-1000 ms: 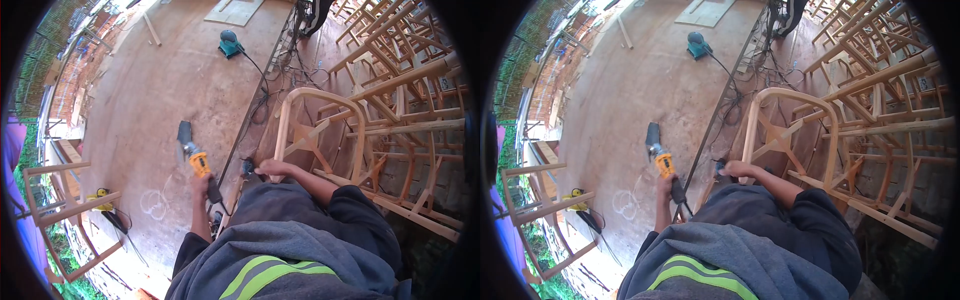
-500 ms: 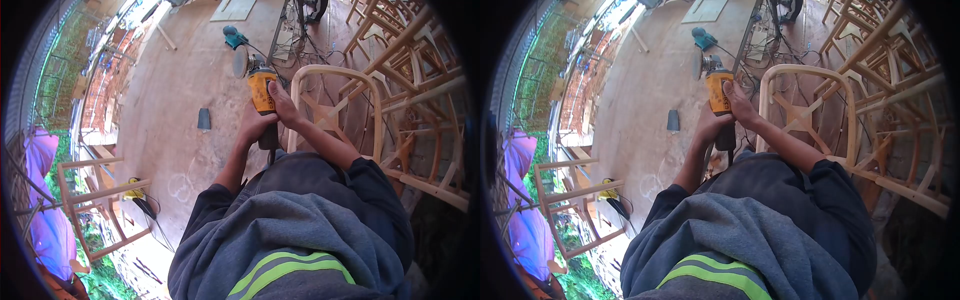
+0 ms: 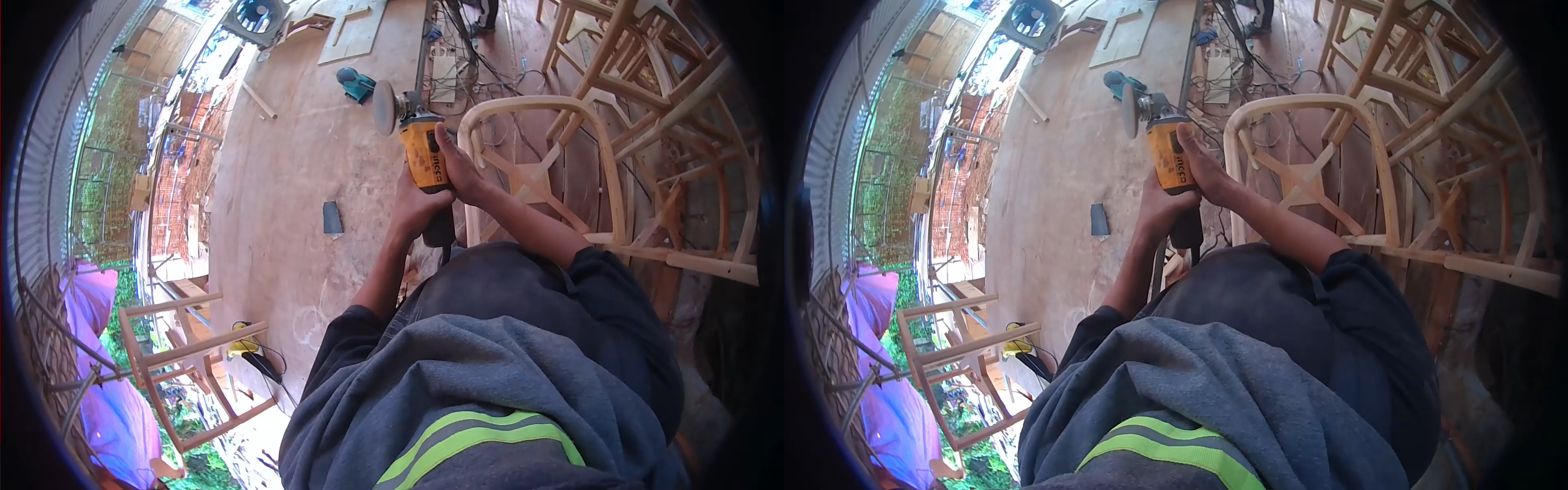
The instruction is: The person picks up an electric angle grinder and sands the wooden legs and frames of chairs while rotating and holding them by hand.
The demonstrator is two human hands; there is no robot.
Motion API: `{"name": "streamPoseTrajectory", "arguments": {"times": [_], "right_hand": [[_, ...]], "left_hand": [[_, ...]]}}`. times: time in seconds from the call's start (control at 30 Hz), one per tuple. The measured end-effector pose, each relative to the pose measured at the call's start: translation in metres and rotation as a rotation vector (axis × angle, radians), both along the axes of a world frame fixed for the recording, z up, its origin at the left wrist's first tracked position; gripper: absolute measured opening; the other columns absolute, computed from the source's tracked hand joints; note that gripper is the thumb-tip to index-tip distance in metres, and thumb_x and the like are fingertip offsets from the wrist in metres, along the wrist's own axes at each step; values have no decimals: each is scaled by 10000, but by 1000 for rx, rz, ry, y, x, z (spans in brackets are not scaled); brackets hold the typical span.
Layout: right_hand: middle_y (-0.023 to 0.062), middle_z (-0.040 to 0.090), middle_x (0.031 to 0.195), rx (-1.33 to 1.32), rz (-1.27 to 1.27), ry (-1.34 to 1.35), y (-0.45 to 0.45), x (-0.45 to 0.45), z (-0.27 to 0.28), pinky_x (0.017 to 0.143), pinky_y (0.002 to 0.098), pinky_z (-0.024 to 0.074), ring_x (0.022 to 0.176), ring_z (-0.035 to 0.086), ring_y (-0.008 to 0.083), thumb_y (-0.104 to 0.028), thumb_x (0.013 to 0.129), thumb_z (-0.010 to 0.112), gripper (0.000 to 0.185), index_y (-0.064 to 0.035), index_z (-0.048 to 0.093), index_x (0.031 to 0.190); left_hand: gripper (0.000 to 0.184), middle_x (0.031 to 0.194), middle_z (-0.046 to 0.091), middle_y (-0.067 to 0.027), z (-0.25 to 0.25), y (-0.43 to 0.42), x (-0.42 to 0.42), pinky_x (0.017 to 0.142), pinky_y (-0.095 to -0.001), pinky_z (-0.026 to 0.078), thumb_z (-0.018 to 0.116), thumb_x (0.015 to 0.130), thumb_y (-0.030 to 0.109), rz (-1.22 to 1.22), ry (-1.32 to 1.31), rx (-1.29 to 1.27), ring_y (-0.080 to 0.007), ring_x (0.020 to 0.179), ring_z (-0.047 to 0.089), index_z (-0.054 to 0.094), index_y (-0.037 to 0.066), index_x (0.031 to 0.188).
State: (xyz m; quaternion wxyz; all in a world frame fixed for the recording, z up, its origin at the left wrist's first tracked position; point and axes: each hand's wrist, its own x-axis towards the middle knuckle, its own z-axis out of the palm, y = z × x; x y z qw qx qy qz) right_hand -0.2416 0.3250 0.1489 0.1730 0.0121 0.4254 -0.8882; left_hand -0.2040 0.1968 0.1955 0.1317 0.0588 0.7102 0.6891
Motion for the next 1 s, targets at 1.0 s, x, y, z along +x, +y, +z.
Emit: {"name": "streamPoseTrajectory", "arguments": {"times": [1.0], "right_hand": [[81,667,846,125,-643,3,176,104,-6,688,336,563,736,678,188,-147,709,759,364,-14,620,1018]], "left_hand": [[886,1324,585,-145,-142,67,14,1039,-382,448,756,835,562,-814,-486,124,-240,1224,568,429,6,1444]]}}
